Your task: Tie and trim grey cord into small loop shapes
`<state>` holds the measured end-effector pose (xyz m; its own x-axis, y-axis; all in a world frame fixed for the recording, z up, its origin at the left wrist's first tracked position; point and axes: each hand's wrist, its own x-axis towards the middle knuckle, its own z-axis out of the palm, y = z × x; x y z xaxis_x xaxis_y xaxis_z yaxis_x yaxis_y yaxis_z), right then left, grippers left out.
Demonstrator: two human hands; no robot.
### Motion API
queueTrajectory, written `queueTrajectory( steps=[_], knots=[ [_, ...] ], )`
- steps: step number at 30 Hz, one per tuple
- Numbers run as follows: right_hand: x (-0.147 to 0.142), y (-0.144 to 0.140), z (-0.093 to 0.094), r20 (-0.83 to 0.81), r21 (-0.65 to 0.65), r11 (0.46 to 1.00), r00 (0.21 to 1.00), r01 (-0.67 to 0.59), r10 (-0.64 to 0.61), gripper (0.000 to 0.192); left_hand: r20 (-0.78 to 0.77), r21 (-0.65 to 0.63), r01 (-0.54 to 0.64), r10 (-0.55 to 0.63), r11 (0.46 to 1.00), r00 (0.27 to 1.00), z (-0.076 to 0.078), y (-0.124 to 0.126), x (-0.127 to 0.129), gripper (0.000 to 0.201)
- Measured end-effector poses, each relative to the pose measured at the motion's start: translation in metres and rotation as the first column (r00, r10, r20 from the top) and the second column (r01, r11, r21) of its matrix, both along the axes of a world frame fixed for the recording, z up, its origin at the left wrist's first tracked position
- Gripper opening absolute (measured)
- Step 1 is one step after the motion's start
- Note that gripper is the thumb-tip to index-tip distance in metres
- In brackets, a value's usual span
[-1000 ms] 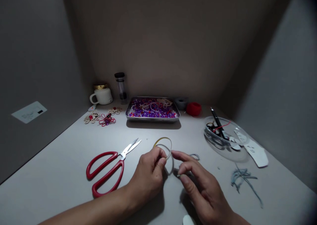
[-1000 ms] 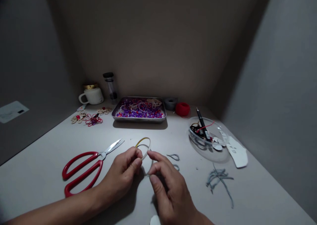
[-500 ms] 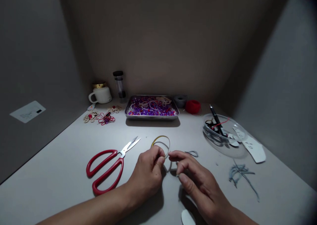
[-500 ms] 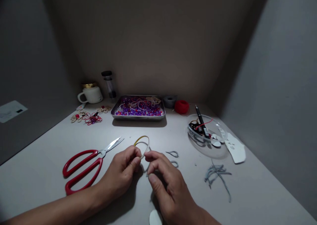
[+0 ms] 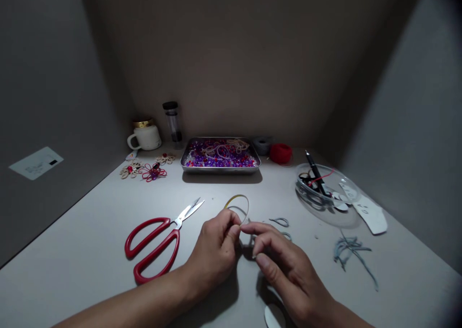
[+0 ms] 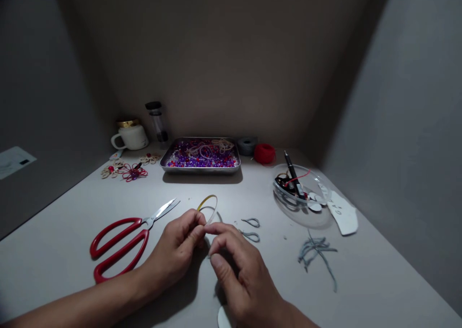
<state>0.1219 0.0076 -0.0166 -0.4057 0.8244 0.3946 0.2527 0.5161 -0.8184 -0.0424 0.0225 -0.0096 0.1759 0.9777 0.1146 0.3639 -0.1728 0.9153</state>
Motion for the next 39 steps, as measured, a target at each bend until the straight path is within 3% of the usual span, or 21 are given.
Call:
queueTrajectory(
  steps=[8, 12, 16, 20, 24, 26, 28, 31, 33, 35, 39],
  knots=[
    [-0.001, 0.000, -0.001, -0.034, 0.040, 0.997, 0.998, 0.060, -0.059, 0.010, 0.151, -0.074, 0.054, -0.042, 0.996, 0.988, 0.000, -0.002, 0.002, 0.013],
    [0.000, -0.001, 0.000, -0.009, 0.022, 1.000, 1.000, 0.003, -0.002, 0.011, 0.153, -0.086, 0.052, -0.039, 0.995, 0.988, 0.000, -0.003, 0.001, 0.013],
    [0.000, -0.004, -0.002, -0.112, -0.007, 0.998, 0.992, -0.057, 0.056, 0.010, 0.189, -0.078, 0.026, -0.011, 0.997, 0.982, -0.001, -0.002, 0.001, 0.012],
    [-0.002, -0.001, -0.003, -0.225, -0.138, 0.990, 0.974, -0.029, -0.003, 0.012, 0.197, 0.021, 0.012, -0.016, 1.000, 0.980, 0.000, -0.001, 0.002, 0.012],
    [-0.004, 0.005, 0.000, -0.281, -0.201, 0.975, 0.959, -0.100, 0.041, 0.014, 0.161, 0.164, -0.017, -0.010, 0.986, 0.987, -0.001, -0.003, 0.004, 0.012],
    [-0.001, 0.007, 0.003, -0.278, -0.163, 0.982, 0.959, -0.095, 0.047, 0.013, 0.086, 0.238, -0.011, -0.010, 0.971, 0.996, -0.001, -0.006, 0.004, 0.011],
    [0.004, 0.008, 0.008, -0.205, -0.058, 0.995, 0.976, -0.086, 0.073, 0.011, 0.012, 0.404, -0.042, 0.040, 0.914, 0.999, 0.000, -0.009, 0.001, 0.010],
    [0.012, 0.012, 0.019, 0.117, 0.225, 0.957, 0.980, -0.185, 0.162, 0.009, -0.117, 0.694, -0.028, 0.152, 0.719, 0.981, 0.004, -0.013, -0.003, 0.035],
    [0.017, 0.014, 0.026, 0.358, 0.330, 0.893, 0.916, -0.306, 0.182, 0.012, -0.292, 0.760, 0.123, 0.165, 0.639, 0.942, 0.007, -0.014, -0.005, 0.047],
    [0.020, 0.017, 0.030, 0.475, 0.367, 0.858, 0.865, -0.359, 0.159, 0.014, -0.448, 0.712, 0.259, 0.139, 0.653, 0.883, 0.009, -0.015, -0.005, 0.045],
    [0.022, 0.019, 0.023, 0.443, 0.462, 0.835, 0.894, -0.299, 0.075, 0.019, -0.524, 0.584, 0.322, 0.043, 0.746, 0.851, 0.009, -0.015, -0.003, 0.021]
  ],
)
